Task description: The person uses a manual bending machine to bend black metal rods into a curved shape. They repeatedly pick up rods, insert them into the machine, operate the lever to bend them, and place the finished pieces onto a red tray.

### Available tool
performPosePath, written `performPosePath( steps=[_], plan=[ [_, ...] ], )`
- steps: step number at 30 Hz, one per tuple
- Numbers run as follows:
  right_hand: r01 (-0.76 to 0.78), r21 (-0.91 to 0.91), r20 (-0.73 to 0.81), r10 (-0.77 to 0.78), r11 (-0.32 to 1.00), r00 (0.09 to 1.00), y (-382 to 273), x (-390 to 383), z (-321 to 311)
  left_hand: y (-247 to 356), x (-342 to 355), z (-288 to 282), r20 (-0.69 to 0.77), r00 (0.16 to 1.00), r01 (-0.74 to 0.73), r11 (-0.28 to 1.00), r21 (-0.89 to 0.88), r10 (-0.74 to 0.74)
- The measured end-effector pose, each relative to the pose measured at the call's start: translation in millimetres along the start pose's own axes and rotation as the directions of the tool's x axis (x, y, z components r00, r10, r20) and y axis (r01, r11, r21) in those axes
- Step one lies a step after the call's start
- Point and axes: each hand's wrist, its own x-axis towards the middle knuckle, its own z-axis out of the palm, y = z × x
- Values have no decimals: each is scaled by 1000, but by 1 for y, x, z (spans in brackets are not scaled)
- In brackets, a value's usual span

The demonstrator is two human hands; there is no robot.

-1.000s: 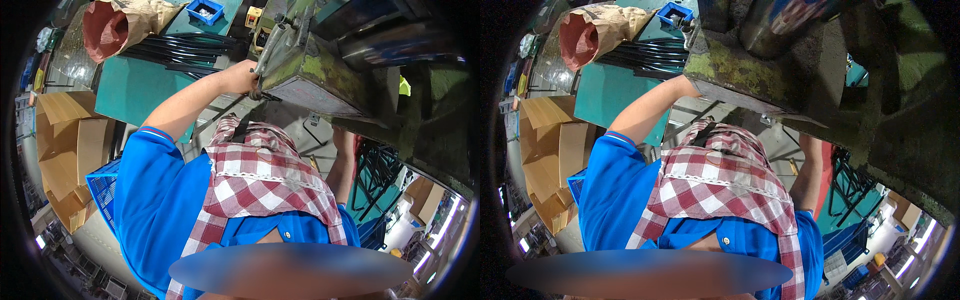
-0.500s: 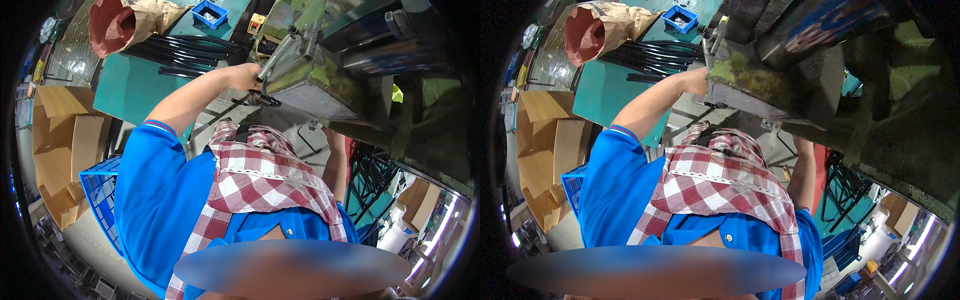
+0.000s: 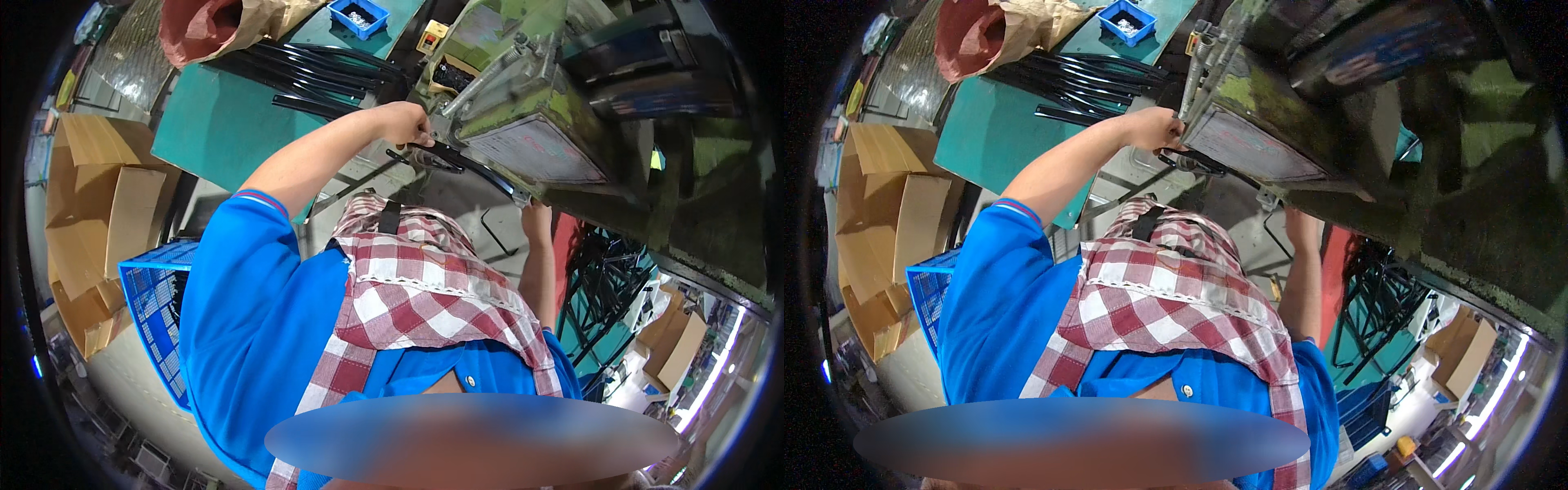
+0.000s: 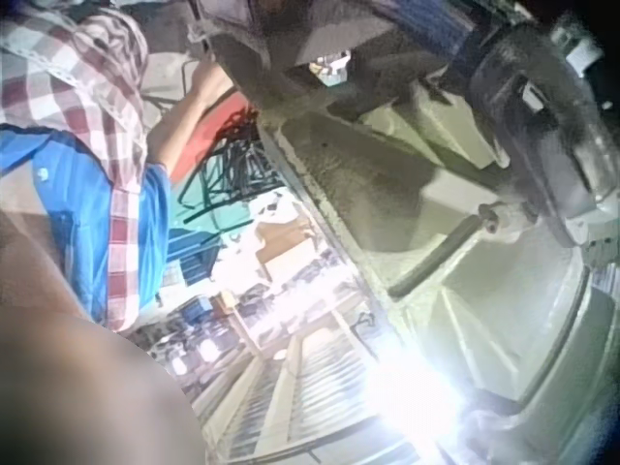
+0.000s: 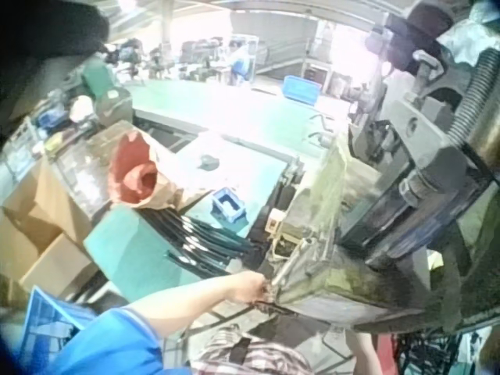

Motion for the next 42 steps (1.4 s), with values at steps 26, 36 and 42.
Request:
performPosePath(
  steps=[26,36,42],
  plan=[
    [298,-391,147,-261,871,954,-91,-32,62,-15,201,-8,-323,946,172,806,566,25],
    [232,-359,16,-243,904,970,-96,-42,48,-4,181,-3,-297,938,47,785,618,178],
    [318,-342,73,-312,884,947,-95,-33,40,-21,184,-2,-326,924,14,838,545,197]
  ],
)
